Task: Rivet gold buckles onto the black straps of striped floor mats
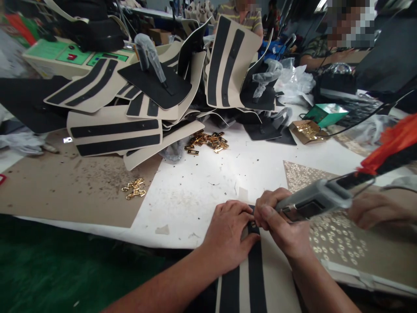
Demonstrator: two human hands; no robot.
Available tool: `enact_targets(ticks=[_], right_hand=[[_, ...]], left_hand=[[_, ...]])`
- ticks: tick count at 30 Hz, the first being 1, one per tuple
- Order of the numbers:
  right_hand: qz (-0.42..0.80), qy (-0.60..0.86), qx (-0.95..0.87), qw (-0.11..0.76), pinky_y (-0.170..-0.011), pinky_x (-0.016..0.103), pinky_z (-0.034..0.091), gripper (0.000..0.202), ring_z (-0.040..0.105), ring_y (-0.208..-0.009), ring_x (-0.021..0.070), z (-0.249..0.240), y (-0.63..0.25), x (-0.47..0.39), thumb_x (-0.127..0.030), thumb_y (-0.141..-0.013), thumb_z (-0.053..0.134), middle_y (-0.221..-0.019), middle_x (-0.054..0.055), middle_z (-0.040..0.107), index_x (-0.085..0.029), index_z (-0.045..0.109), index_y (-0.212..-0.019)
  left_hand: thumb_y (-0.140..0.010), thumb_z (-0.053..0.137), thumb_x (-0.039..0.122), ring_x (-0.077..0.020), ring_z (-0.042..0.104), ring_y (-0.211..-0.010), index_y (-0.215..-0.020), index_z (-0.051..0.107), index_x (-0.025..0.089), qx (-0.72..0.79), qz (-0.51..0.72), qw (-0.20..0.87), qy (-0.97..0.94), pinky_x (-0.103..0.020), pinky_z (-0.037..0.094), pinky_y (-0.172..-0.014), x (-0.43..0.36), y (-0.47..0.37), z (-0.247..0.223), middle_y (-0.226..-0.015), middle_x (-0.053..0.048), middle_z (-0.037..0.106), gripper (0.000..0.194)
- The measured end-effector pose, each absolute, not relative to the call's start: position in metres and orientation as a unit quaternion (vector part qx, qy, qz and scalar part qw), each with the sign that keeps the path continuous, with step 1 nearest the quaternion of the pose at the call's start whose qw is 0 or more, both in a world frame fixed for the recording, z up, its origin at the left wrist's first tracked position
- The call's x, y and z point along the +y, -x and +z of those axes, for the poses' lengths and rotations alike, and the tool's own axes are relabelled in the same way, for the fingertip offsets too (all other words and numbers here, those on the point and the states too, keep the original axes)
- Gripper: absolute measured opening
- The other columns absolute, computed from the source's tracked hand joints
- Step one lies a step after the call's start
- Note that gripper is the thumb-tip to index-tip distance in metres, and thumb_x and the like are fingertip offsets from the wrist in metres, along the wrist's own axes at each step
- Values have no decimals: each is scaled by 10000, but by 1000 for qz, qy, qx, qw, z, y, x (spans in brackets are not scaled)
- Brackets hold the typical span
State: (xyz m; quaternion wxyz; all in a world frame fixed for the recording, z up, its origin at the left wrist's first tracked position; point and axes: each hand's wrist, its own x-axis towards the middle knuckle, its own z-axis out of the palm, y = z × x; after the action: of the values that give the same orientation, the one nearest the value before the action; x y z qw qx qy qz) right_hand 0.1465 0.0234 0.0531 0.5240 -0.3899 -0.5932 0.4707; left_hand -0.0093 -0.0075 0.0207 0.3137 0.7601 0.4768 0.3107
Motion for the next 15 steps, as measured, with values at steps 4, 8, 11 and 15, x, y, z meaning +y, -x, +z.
enact_targets(ticks=[4,8,11,15], right_hand=[[499,366,-610,495,-556,300,423,196,518,-565,131,55,-145,25,-218,-907,690,-645,-52,528,-231,541,-780],[495,368,-606,503,-533,290,392,190,494,-548,125,51,-145,26,-229,-914,687,-645,-56,519,-231,538,-796],[473,378,-608,513,-524,285,387,211,481,-534,121,49,-145,27,-276,-904,708,-633,-57,520,-226,538,-789],[451,407,-616,501,-525,281,398,306,504,-544,130,58,-143,27,-405,-874,746,-613,-32,553,-200,571,-728]], left_hand=[[-914,732,327,-270,569,-1202,-1042,696,277,481,317,331,-747,-461,419,-1006,-6,8,22,-1198,-15,688,142],[-887,741,260,-257,567,-1198,-985,676,269,477,322,332,-747,-453,409,-1012,-6,8,21,-1213,4,681,118],[-856,769,246,-259,567,-1197,-993,682,265,480,323,318,-752,-458,413,-1014,-7,8,20,-1220,4,680,164],[-786,839,225,-273,577,-1199,-1090,700,273,484,322,298,-757,-468,436,-1012,-9,7,20,-1231,-12,685,338]])
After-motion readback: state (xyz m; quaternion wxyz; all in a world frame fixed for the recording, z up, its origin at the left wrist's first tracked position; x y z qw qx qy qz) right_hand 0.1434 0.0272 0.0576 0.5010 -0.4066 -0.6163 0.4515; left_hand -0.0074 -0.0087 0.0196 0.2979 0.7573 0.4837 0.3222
